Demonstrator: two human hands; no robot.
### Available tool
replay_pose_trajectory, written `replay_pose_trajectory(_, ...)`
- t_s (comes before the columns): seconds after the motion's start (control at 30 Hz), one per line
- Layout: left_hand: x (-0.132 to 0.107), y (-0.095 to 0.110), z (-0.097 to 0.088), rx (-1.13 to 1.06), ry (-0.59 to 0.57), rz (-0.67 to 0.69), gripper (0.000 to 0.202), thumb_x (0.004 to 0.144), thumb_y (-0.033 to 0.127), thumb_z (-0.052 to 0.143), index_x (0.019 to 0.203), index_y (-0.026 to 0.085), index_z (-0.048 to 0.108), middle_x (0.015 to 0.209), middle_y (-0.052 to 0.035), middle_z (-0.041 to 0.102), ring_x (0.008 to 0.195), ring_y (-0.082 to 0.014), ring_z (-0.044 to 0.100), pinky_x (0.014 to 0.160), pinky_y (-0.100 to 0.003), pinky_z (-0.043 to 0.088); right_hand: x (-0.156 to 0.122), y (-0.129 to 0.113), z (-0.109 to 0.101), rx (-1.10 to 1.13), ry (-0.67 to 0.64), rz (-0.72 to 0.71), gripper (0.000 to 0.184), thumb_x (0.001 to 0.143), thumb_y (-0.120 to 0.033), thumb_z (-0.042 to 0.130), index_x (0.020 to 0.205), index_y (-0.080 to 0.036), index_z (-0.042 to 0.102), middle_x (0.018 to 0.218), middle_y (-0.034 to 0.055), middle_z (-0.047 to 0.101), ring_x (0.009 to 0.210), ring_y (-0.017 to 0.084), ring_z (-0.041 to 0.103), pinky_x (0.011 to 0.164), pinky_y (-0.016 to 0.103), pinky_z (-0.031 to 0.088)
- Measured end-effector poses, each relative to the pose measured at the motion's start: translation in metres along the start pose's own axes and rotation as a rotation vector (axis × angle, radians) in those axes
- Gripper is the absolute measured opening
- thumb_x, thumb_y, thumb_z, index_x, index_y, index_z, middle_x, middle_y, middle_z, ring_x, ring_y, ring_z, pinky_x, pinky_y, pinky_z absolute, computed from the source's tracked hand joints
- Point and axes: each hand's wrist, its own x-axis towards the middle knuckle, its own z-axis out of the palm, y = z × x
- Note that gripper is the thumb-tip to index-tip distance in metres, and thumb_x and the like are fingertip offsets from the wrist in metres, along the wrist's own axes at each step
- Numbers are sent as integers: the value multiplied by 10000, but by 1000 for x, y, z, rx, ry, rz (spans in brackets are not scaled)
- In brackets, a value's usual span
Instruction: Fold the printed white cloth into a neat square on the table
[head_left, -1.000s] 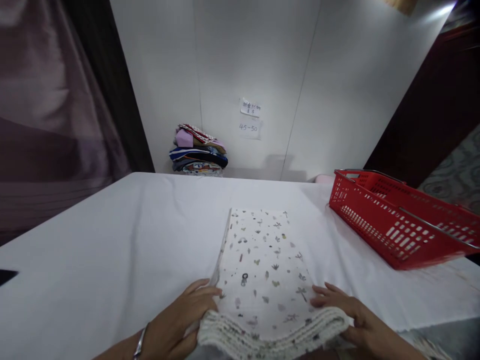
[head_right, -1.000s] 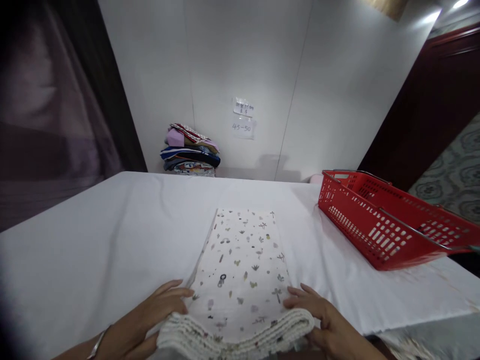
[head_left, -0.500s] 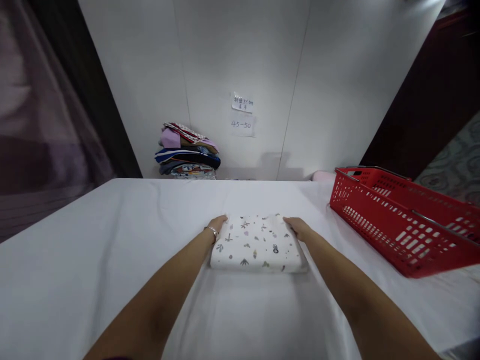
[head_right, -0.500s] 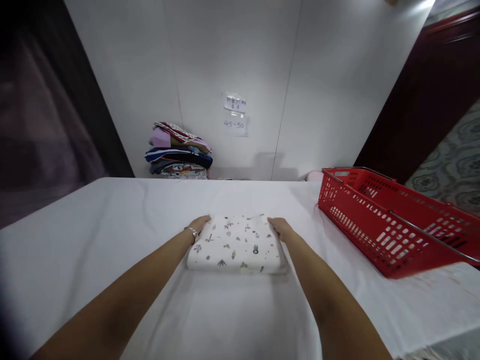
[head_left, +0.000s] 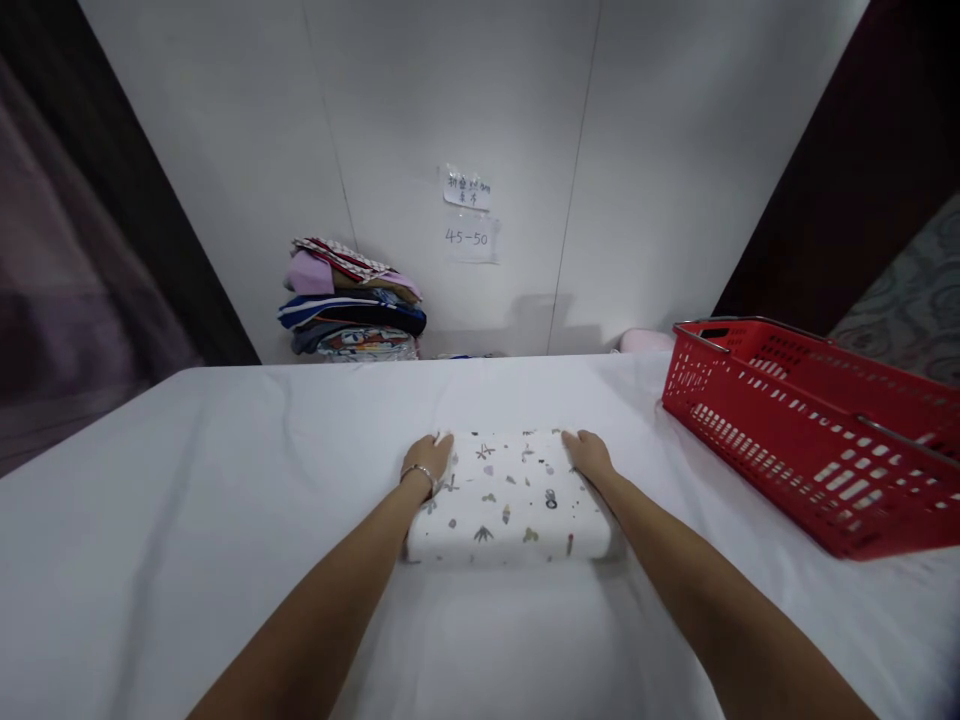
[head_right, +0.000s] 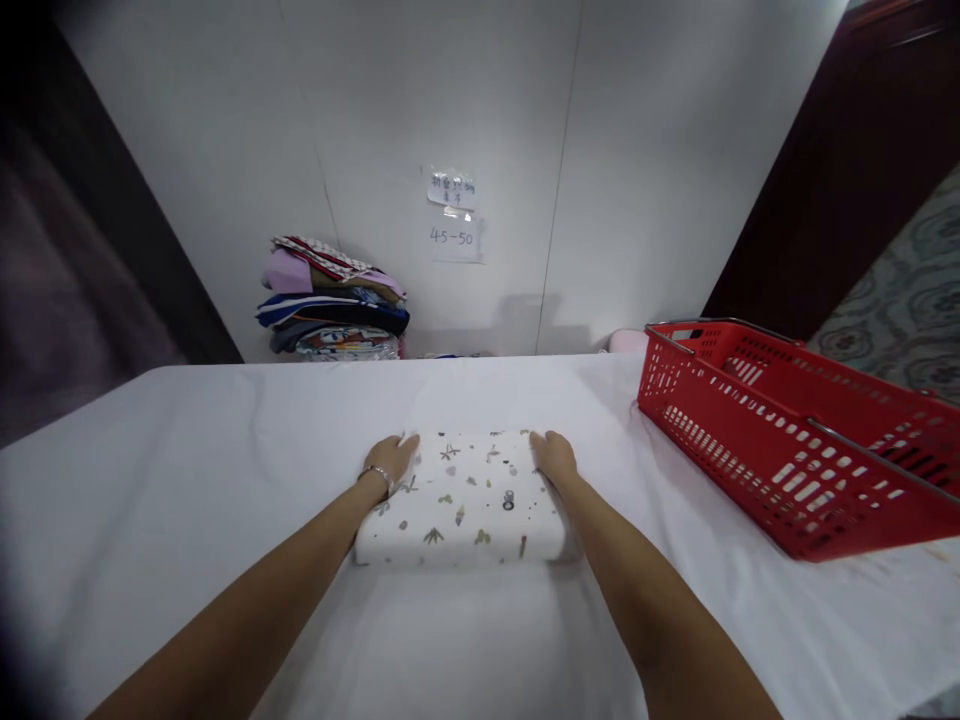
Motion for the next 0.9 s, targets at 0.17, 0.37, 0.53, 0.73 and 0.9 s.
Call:
replay_pose_trajectory(0.17, 0, -3, 3, 87, -4, 13, 456, 804, 491, 376, 923, 133, 632, 1043, -184, 641, 1007, -299, 581, 804, -349, 420, -1, -2, 3, -125, -9, -21, 393, 852, -471, 364, 745, -159, 576, 821, 117, 637, 819, 222, 573, 695, 286, 386)
replay_pose_trajectory(0.37, -3, 0, 1, 147, -13, 19, 458, 803, 498, 361, 944, 146, 617, 1053, -176, 636, 988, -308, 583, 774, -365, 429, -2, -7, 2, -283, -83, 3, 398, 868, -463, 342, 856, -156, 596, 931, 144, 639, 873, 246, 582, 687, 308, 401)
replay_pose_trajectory(0.53, -7, 4, 1, 282, 22, 77, 468, 818, 517, 327, 965, 157, 588, 985, -163, 652, 935, -304, 600, 740, -379, 437, -1, -3, -1, -351, -111, 3, 452, 873, -510, 316, 905, -162, 603, 954, 139, 649, 896, 245, 589, 712, 319, 417)
replay_pose_trajectory(0.73, -3, 0, -12, 298, 18, 153, 514, 792, 486, 427, 1171, 143, 487, 1177, -148, 572, 1059, -260, 546, 846, -340, 420, -12, -6, -14, -282, -65, -72, 462, 878, -488, 327, 1102, -161, 564, 1101, 131, 608, 1029, 260, 544, 837, 363, 410)
replay_pose_trajectory(0.9, -29, 11, -5, 395, 48, 621, 579, 801, 511, 435, 1269, 170, 437, 1388, -116, 386, 1296, -276, 296, 1061, -443, 192, -43, -23, -4, -264, -139, -575, 513, 875, -476, 373, 1297, -190, 431, 1410, 85, 350, 1304, 241, 271, 1050, 371, 228)
